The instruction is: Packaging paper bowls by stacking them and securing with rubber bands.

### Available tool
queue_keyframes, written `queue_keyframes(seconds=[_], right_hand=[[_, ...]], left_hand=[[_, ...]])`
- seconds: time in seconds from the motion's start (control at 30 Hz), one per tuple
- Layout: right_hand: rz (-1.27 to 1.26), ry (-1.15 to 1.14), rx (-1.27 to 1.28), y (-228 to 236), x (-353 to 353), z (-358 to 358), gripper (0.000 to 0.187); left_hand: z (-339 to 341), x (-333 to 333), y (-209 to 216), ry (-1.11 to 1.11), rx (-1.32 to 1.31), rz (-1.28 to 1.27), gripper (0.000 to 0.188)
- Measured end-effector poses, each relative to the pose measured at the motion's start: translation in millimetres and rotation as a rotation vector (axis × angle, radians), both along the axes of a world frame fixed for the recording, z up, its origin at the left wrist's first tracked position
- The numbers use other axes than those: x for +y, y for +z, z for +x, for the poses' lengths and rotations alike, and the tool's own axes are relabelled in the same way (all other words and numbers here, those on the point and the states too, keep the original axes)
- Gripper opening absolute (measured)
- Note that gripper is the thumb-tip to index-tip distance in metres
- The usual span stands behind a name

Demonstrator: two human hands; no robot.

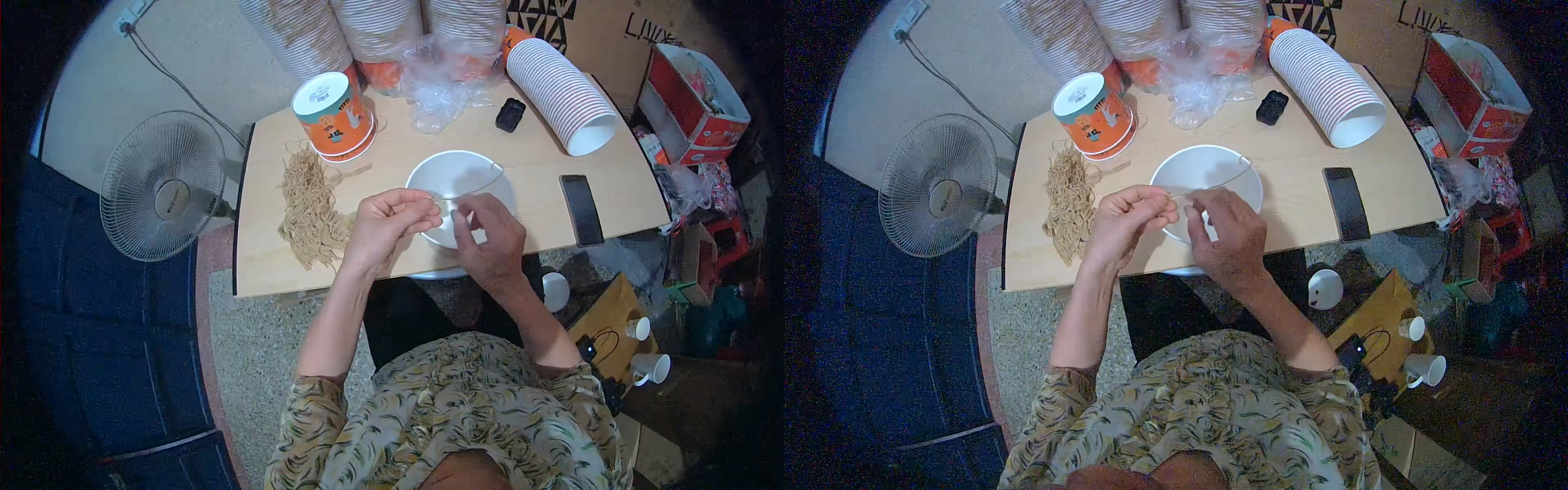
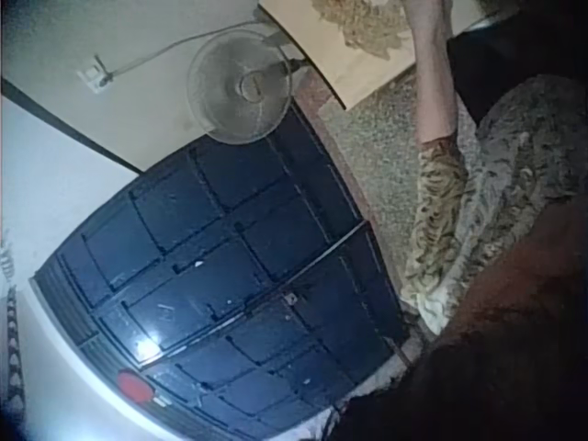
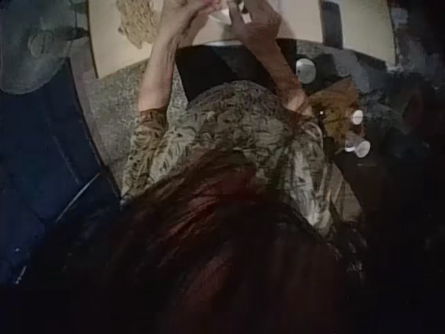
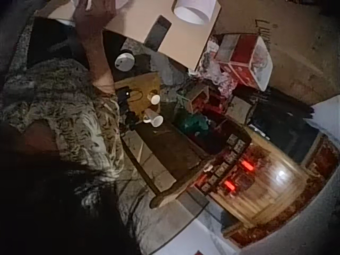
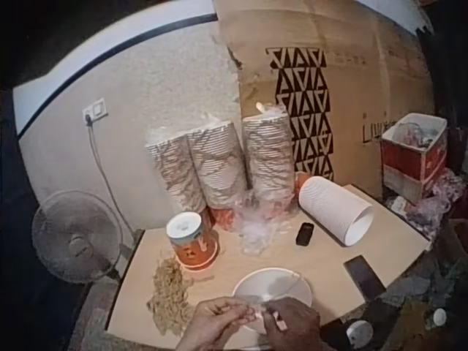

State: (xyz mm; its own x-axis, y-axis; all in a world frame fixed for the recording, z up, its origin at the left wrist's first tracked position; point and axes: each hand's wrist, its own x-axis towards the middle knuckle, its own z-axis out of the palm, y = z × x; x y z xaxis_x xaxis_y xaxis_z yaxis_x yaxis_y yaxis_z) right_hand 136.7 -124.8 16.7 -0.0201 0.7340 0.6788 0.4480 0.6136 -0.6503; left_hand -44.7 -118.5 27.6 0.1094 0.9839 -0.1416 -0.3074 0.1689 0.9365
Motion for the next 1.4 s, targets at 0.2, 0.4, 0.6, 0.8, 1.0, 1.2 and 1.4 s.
queue_keyframes(seconds=[0.2, 0.4, 0.6, 0.8, 1.0, 1.2, 1.4], right_hand=[[-0.284, 0.135, 0.004, -0.9, 1.0, 1.2, 0.016], [-0.285, 0.152, -0.007, -5.5, 4.8, 3.6, 0.014], [-0.369, 0.190, 0.013, -9.6, 3.8, 3.7, 0.016], [-0.189, 0.183, -0.025, -5.3, 3.2, 1.3, 0.012], [-0.158, 0.217, -0.003, -4.8, 5.0, 1.9, 0.009], [-0.263, 0.239, 0.031, -2.0, 3.9, 2.7, 0.008], [-0.174, 0.228, -0.032, 1.5, 7.0, 4.4, 0.008]], left_hand=[[-3.6, -0.3, -1.8, -0.051, -0.003, -0.020, 0.017], [-2.3, -2.5, 1.9, -0.080, 0.025, -0.005, 0.016], [0.3, -3.3, 0.4, -0.073, 0.018, 0.007, 0.014], [2.9, -3.7, -3.2, -0.042, 0.086, 0.074, 0.014], [5.4, -6.4, 0.1, -0.029, 0.067, 0.110, 0.014], [5.6, -5.6, 0.9, -0.019, 0.060, 0.087, 0.015], [7.8, -6.1, -0.4, 0.015, 0.120, 0.130, 0.016]])
